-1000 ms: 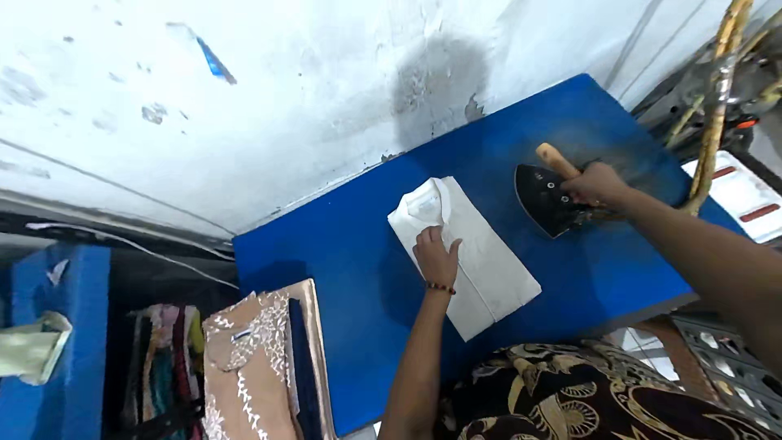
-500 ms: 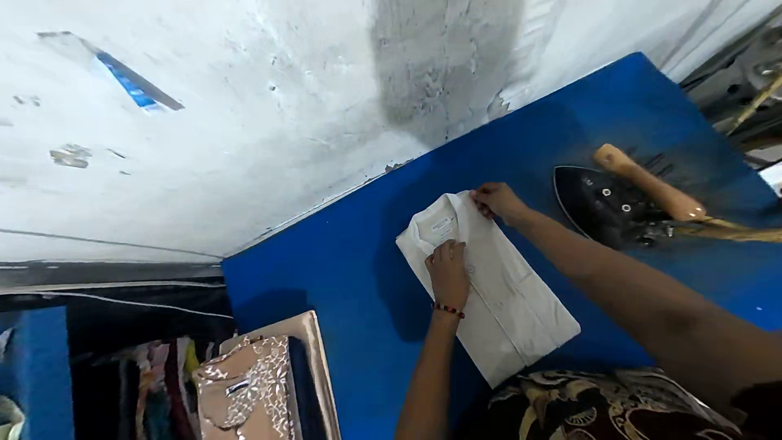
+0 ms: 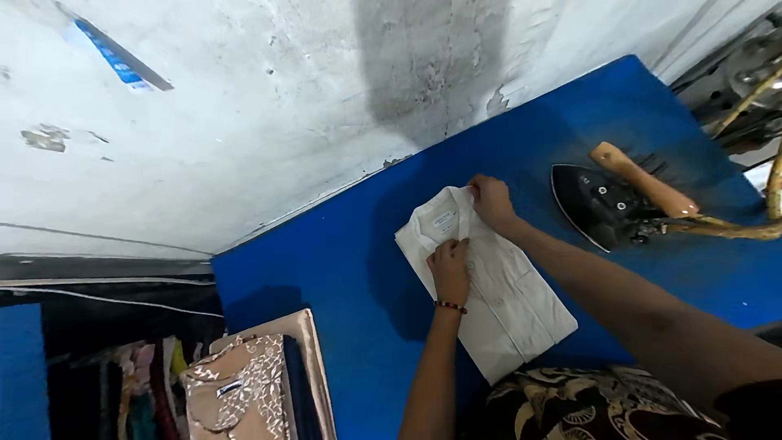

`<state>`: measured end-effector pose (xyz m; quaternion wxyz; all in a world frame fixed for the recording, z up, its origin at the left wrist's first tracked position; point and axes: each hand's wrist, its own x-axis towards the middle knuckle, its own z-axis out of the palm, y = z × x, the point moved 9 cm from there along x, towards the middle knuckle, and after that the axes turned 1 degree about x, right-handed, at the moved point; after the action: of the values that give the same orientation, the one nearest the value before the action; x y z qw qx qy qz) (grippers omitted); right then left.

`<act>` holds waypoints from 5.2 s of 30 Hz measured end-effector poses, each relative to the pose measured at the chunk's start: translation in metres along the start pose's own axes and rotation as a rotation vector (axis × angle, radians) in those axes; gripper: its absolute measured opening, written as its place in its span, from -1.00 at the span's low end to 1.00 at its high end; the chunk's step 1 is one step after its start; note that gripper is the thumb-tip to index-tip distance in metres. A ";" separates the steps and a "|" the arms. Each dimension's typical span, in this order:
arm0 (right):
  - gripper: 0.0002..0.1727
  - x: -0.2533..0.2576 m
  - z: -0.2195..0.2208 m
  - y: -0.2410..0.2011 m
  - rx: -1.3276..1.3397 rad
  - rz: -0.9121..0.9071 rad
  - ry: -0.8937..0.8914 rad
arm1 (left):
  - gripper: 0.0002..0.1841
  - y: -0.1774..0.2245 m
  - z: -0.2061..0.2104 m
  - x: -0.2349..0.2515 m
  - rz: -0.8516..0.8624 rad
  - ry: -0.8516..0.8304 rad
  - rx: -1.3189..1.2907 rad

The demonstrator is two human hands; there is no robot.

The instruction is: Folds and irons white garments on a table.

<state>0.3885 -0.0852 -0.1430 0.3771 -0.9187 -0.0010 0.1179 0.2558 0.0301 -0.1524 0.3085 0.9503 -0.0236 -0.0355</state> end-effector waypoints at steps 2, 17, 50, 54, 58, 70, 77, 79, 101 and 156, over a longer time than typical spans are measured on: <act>-0.70 -0.004 0.014 0.009 -0.086 -0.074 0.059 | -0.52 -0.001 -0.001 0.000 0.002 -0.010 -0.010; -0.17 -0.040 -0.041 0.063 -0.486 -0.340 -0.022 | -0.75 -0.006 -0.021 -0.005 -0.010 0.195 0.062; -0.55 -0.063 0.092 -0.150 -0.517 -0.286 -0.498 | -0.72 -0.032 0.035 -0.360 -0.783 0.225 -0.685; -0.60 -0.134 0.053 -0.141 -0.588 -0.318 -0.679 | -0.76 -0.080 -0.008 -0.425 -0.894 0.596 -0.679; -0.50 -0.240 0.053 -0.049 -0.702 -0.306 -0.804 | -0.75 -0.127 -0.042 -0.441 -0.986 0.751 -0.586; -0.55 -0.248 -0.048 0.055 -0.146 0.281 -0.260 | -0.70 -0.128 -0.073 -0.325 -0.696 0.578 -0.584; -0.60 -0.130 -0.059 0.046 -0.021 0.349 -0.137 | -0.78 -0.064 -0.055 -0.298 -0.596 0.547 -0.628; -0.57 -0.083 -0.050 0.038 -0.029 0.316 -0.123 | -0.79 -0.048 -0.055 -0.282 -0.574 0.533 -0.613; -0.37 0.022 -0.135 0.098 -0.011 0.441 0.029 | -0.60 -0.077 -0.039 0.011 -0.171 0.183 0.351; -0.19 -0.250 -0.025 -0.006 0.282 0.482 -0.261 | -0.58 -0.134 -0.154 -0.262 -0.686 0.526 -1.023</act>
<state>0.1518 -0.1206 -0.0675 0.4586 -0.8082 0.1846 0.3199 0.0108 0.2457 -0.0934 0.6868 0.6150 0.3758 0.0943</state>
